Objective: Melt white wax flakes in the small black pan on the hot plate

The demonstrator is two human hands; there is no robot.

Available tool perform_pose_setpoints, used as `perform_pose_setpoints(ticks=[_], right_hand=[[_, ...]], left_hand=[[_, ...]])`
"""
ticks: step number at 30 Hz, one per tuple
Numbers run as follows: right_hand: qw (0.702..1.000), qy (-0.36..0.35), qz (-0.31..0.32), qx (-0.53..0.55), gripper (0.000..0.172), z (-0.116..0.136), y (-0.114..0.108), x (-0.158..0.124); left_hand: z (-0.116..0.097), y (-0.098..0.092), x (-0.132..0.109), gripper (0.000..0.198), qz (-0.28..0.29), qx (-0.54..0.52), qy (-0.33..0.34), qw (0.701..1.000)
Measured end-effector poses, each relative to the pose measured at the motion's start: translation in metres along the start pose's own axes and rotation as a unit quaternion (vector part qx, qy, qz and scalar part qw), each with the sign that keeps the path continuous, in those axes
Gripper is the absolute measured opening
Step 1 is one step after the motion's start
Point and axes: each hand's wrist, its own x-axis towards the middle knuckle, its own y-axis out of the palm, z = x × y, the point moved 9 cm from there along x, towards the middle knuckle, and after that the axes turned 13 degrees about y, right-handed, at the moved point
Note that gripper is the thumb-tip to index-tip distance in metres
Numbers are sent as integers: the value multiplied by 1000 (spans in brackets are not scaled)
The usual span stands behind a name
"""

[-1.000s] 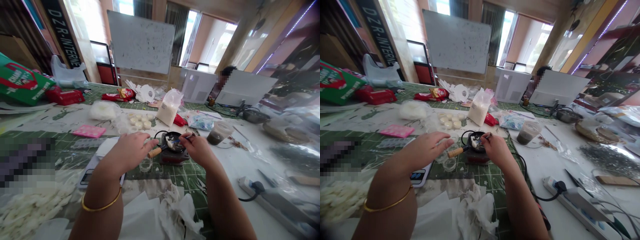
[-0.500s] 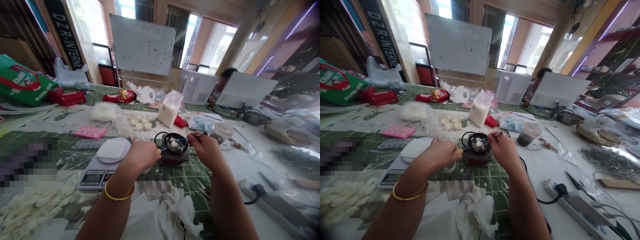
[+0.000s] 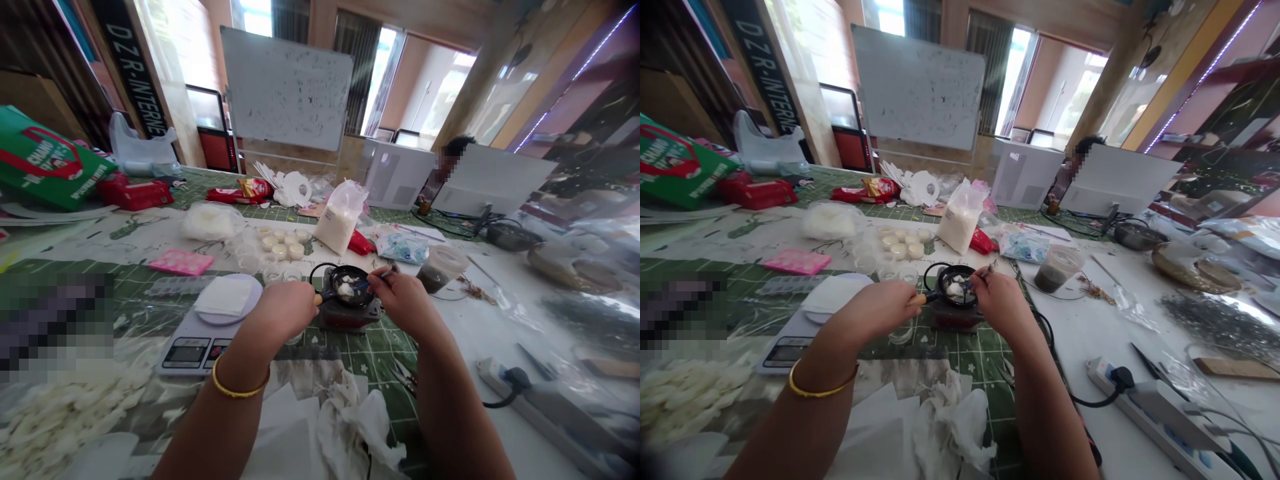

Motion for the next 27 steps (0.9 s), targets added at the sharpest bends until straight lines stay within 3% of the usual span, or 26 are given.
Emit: perform_pose_setpoints(ticks=[2,7,11,16,21,27], right_hand=[[1000,1,8,-8,33,-1,2,0],[999,-4,-40,36,30,-1,0,4],[1000,-8,-15,0,27,0,10,8],[999,0,-43,21,29,-4,1,7],[1000,1,-19,-6,29,-5,2,6],[996,-11,-28,80,27,1,-5,-2]], left_hand=[[0,0,0,27,0,-1,0,1000],[1,2,1,25,9,2,-9,1000],[3,3,1,25,15,2,-18,1000],[2,3,2,25,16,5,-14,1000],[2,4,2,25,23,2,-20,1000],[1,4,2,24,23,8,-14,1000]])
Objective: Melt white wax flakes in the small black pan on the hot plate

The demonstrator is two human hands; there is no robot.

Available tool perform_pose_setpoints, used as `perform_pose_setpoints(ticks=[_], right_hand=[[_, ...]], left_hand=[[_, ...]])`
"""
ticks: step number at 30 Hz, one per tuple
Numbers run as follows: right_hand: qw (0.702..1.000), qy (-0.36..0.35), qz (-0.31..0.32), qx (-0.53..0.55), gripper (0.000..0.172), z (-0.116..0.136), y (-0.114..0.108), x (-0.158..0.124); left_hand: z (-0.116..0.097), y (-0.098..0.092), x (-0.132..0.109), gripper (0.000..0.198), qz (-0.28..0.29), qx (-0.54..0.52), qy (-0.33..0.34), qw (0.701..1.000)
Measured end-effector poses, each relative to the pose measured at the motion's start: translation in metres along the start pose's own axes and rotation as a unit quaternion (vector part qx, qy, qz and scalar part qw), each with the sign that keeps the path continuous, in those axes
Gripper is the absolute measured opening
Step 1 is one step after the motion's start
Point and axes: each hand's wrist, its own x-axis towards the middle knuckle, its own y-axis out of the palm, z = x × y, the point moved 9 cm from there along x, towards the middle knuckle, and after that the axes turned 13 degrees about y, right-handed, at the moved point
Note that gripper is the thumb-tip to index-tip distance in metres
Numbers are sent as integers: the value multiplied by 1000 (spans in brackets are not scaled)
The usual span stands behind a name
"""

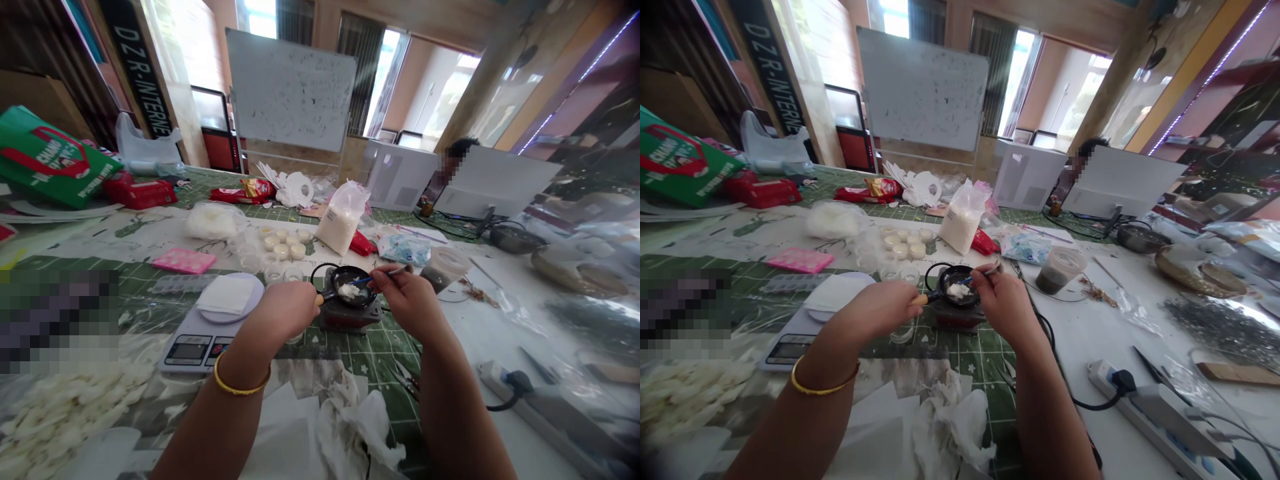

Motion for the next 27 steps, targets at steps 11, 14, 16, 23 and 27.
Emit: perform_pose_setpoints(ticks=[11,14,16,23,27], right_hand=[[1000,-10,11,-4,27,6,8,1],[998,-6,36,-55,27,4,15,2],[996,3,26,-80,28,1,12,3],[998,4,5,-61,32,0,3,1],[997,-5,27,-66,29,2,10,1]], left_hand=[[1,1,1,27,-2,-3,7,1000],[1,0,1,29,-6,-1,7,1000],[1,0,0,29,-6,-2,6,1000],[1,1,-1,27,3,-5,3,1000],[0,1,-1,29,7,-8,1,1000]])
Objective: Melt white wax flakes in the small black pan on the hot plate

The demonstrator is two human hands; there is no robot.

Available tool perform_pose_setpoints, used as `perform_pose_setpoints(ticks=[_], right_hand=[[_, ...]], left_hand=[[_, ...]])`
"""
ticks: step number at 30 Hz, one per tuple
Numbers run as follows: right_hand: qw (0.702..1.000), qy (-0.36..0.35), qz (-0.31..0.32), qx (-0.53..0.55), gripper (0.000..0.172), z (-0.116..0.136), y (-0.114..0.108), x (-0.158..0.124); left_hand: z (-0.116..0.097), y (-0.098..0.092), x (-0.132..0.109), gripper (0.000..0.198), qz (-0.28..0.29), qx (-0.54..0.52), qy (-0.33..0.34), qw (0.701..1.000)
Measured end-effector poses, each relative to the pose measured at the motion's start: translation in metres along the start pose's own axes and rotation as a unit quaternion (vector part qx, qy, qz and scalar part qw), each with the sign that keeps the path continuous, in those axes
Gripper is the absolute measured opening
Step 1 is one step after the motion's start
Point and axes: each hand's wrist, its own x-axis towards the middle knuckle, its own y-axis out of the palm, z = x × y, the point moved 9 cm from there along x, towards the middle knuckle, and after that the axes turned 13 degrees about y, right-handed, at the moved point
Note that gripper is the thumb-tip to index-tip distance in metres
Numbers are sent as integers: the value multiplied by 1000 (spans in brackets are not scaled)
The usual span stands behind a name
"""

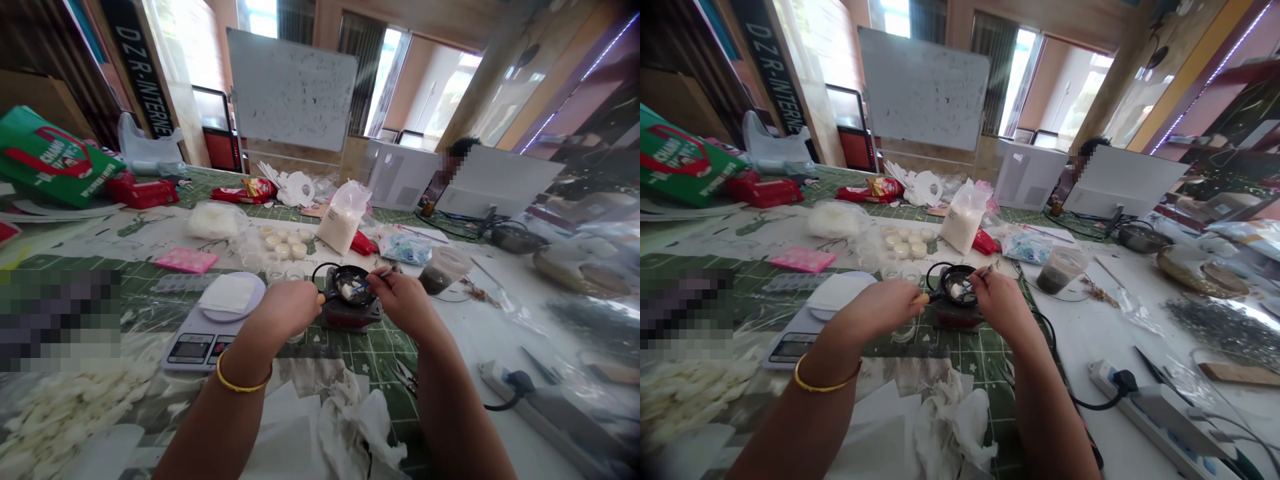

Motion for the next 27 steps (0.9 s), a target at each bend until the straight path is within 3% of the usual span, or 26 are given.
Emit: perform_pose_setpoints(ticks=[4,10,27], right_hand=[[999,7,-33,11,32,-2,-6,0],[1000,0,4,-22,29,1,0,-2],[1000,0,-8,20,28,5,-3,-3]], left_hand=[[-1,-1,0,27,0,2,6,1000],[0,0,-1,27,0,-2,1,1000],[-2,-1,0,26,-9,2,11,1000]])
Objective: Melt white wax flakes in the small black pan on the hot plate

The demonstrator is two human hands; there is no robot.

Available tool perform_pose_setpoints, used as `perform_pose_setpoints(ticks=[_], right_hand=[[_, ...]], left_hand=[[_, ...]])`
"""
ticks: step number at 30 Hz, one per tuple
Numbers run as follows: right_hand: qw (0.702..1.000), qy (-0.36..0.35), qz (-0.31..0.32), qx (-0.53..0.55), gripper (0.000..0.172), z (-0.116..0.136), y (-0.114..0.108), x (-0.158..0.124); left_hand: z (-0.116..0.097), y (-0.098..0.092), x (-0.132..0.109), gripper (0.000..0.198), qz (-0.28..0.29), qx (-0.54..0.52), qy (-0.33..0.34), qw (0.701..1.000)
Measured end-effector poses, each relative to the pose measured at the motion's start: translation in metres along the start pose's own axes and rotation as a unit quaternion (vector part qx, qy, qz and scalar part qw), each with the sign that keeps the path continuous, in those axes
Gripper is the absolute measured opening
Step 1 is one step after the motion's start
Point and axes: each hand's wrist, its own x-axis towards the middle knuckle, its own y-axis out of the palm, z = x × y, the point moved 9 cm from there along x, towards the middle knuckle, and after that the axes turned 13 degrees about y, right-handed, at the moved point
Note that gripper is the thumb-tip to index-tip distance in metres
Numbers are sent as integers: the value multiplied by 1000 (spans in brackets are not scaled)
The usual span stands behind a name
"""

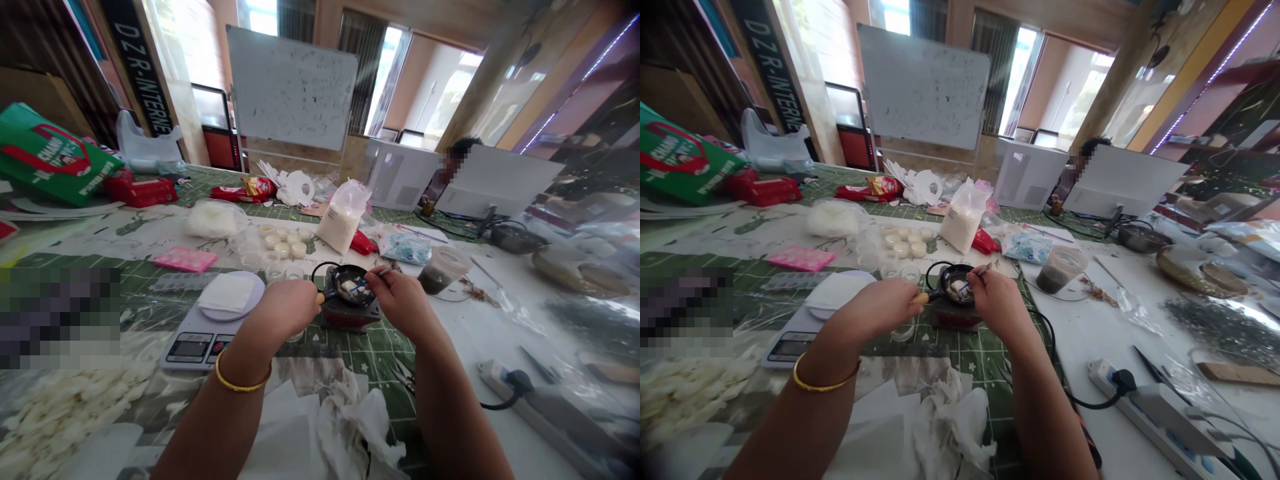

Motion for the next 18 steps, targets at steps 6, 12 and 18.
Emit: perform_pose_setpoints(ticks=[6,12,18], right_hand=[[998,6,-3,60,29,-3,0,2],[1000,17,-4,-24,29,-12,1,8],[999,8,-20,31,32,-9,-7,1]], left_hand=[[0,0,-1,26,4,0,-5,1000],[1,0,-1,27,5,-6,-8,1000],[0,2,-1,25,4,-5,1,1000]])
